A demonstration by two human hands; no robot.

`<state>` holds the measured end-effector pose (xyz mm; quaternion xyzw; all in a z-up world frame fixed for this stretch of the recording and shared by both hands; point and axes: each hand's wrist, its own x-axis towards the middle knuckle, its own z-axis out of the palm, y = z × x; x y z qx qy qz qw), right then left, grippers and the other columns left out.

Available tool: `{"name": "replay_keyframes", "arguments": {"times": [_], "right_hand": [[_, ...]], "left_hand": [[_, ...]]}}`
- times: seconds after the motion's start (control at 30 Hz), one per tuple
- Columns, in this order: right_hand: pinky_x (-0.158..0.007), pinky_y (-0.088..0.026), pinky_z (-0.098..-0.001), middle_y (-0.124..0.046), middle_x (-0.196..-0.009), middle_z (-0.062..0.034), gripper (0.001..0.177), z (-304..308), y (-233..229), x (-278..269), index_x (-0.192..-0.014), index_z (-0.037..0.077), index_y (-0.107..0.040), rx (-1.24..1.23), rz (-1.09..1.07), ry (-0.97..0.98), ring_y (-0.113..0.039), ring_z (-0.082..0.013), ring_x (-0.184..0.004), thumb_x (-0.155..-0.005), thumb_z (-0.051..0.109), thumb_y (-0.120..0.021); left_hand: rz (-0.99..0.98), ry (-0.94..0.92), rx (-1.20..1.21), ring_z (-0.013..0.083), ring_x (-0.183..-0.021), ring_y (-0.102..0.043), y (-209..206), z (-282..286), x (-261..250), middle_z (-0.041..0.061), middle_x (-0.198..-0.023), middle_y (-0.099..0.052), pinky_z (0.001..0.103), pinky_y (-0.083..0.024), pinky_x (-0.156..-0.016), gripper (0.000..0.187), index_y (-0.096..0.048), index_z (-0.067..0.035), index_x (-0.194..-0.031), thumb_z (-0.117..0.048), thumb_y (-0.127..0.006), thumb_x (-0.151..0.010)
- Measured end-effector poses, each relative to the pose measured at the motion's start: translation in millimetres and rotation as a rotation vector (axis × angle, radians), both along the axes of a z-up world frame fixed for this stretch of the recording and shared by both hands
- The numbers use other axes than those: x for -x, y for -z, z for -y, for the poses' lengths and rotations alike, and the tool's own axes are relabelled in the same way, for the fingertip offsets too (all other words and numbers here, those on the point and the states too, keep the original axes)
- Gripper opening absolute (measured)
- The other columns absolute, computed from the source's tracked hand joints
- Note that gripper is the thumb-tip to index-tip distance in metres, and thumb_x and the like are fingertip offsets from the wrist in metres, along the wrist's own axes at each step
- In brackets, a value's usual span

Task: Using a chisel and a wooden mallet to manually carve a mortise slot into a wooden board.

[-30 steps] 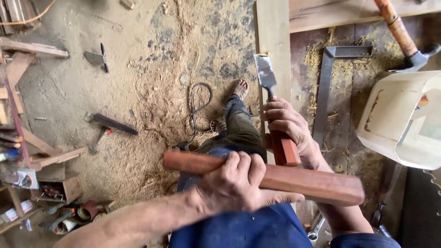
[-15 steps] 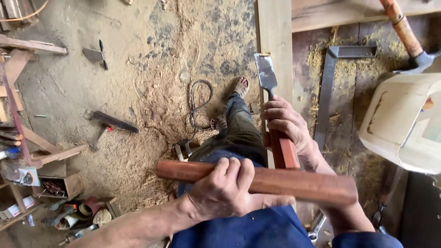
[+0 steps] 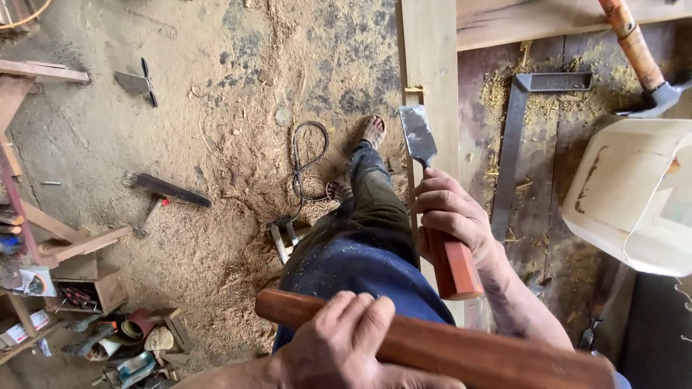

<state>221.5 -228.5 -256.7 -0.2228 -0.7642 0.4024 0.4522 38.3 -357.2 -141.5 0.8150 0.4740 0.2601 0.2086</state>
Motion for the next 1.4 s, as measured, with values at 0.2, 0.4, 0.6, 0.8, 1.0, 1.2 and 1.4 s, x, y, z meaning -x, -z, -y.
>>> {"name": "replay_keyframes", "arguments": {"times": [0.2,0.4,0.6,0.8,1.0,1.2,1.4], "right_hand": [[-0.107,-0.051,-0.0596,-0.064,-0.094,-0.0188,0.014,-1,1,2,-0.097,0.004,-0.054,-0.019,0.028,-0.019,-0.064,-0.0342,-0.09,-0.093,0.009,-0.067],[-0.12,-0.034,-0.0657,-0.063,-0.107,-0.017,0.02,-3,39,-7,-0.111,0.004,-0.056,-0.032,0.026,-0.132,-0.058,-0.0345,-0.11,-0.1,0.018,-0.065],[-0.116,-0.048,-0.0601,-0.064,-0.098,-0.0199,0.012,0,-2,2,-0.097,0.002,-0.058,-0.013,0.048,0.059,-0.064,-0.0302,-0.098,-0.093,-0.002,-0.069],[-0.115,-0.045,-0.0629,-0.064,-0.103,-0.0158,0.011,-11,-21,-2,-0.101,0.004,-0.059,0.086,0.091,-0.101,-0.063,-0.0333,-0.1,-0.095,0.008,-0.067],[-0.113,-0.047,-0.0599,-0.063,-0.098,-0.0153,0.014,-16,-29,0,-0.095,0.003,-0.057,0.129,0.089,-0.066,-0.064,-0.0327,-0.097,-0.094,0.011,-0.068],[-0.117,-0.046,-0.0615,-0.064,-0.101,-0.0152,0.011,-13,-18,2,-0.099,0.004,-0.055,0.109,0.06,-0.055,-0.064,-0.0322,-0.1,-0.096,0.01,-0.063],[-0.118,-0.046,-0.0622,-0.064,-0.103,-0.0154,0.014,0,-1,3,-0.102,0.005,-0.058,0.023,0.011,0.003,-0.064,-0.0344,-0.106,-0.097,0.016,-0.066]], "left_hand": [[-0.409,0.119,-0.467,0.0072,-0.075,-0.056,-12,-7,-13,0.0,-0.101,-0.048,0.021,-0.048,-0.062,0.017,-0.057,-0.011,-0.099,-0.009,-0.044,-0.109],[-0.449,0.127,-0.292,0.0239,-0.064,-0.042,2,-34,3,0.011,-0.085,-0.052,0.037,-0.035,-0.055,0.054,-0.032,-0.05,-0.158,-0.071,-0.061,-0.118],[-0.492,0.258,-0.489,0.0053,-0.076,-0.056,7,11,-19,-0.005,-0.085,-0.054,0.018,-0.051,-0.071,0.009,-0.054,-0.013,-0.104,-0.016,-0.052,-0.112],[-0.537,0.211,-0.471,0.0033,-0.075,-0.049,-3,12,-21,-0.007,-0.09,-0.045,0.016,-0.046,-0.067,0.022,-0.05,-0.017,-0.098,-0.022,-0.04,-0.116],[-0.596,0.137,-0.389,0.0144,-0.055,-0.044,-39,-48,-3,0.006,-0.067,-0.051,0.026,-0.037,-0.054,0.025,-0.06,-0.001,-0.1,-0.01,-0.039,-0.111],[-0.637,0.202,-0.556,0.0145,-0.081,-0.067,-24,-30,-10,0.005,-0.107,-0.055,0.026,-0.054,-0.069,0.012,-0.058,-0.006,-0.11,-0.009,-0.047,-0.11],[-0.527,0.175,-0.305,0.0251,-0.07,-0.05,-16,-31,-8,0.015,-0.089,-0.058,0.036,-0.041,-0.059,0.044,-0.023,-0.05,-0.162,-0.056,-0.048,-0.126]]}}
